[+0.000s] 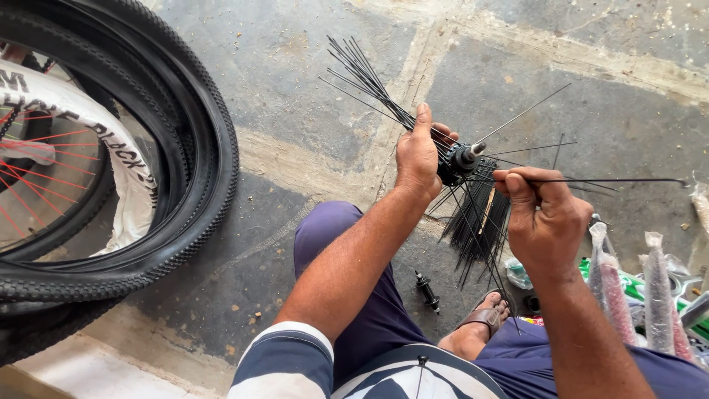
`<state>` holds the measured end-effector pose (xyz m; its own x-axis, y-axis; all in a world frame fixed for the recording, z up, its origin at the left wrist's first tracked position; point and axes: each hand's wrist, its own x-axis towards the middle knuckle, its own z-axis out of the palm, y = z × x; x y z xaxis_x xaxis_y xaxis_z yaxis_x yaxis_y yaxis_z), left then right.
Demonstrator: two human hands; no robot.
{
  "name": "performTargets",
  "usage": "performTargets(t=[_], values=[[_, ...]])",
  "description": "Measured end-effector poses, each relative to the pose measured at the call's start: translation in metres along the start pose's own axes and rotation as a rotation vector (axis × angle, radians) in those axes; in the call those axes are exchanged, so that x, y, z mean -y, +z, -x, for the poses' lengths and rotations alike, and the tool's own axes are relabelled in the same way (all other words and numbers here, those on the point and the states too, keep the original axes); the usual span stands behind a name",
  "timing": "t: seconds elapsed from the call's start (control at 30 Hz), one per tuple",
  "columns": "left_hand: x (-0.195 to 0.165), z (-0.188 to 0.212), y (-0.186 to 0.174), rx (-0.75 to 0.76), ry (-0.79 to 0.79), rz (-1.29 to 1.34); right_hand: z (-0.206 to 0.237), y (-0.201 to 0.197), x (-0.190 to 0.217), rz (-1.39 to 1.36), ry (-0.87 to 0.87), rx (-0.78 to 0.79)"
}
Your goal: The person sits on the floor and inserts multiple black spokes into the holes of a bicycle hub. They hold the hub in one hand and feed the spokes into the flange with the other, arranging them in a radial pattern.
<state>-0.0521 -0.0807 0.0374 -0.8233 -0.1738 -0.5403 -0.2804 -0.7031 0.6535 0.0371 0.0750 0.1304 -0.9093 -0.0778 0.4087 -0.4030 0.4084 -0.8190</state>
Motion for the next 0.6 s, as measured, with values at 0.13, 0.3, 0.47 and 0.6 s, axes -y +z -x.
performTargets(t=[0.13, 0.3, 0.47, 0.6], values=[[0.001, 0.001, 0.003, -0.017, -0.002, 0.014, -0.011, -0.006, 0.001, 0.419, 0.006, 0.092], [0.005, -0.008, -0.003, -0.021, 0.007, -0.005, -0.023, -0.060, -0.025, 0.336, -0.045, 0.128], [0.010, -0.023, -0.012, -0.035, 0.052, 0.167, -0.028, -0.133, -0.136, -0.314, 0.232, -0.297], [0.003, -0.028, -0.016, -0.112, 0.018, 0.178, -0.023, -0.140, -0.263, 0.367, 0.433, -0.378]])
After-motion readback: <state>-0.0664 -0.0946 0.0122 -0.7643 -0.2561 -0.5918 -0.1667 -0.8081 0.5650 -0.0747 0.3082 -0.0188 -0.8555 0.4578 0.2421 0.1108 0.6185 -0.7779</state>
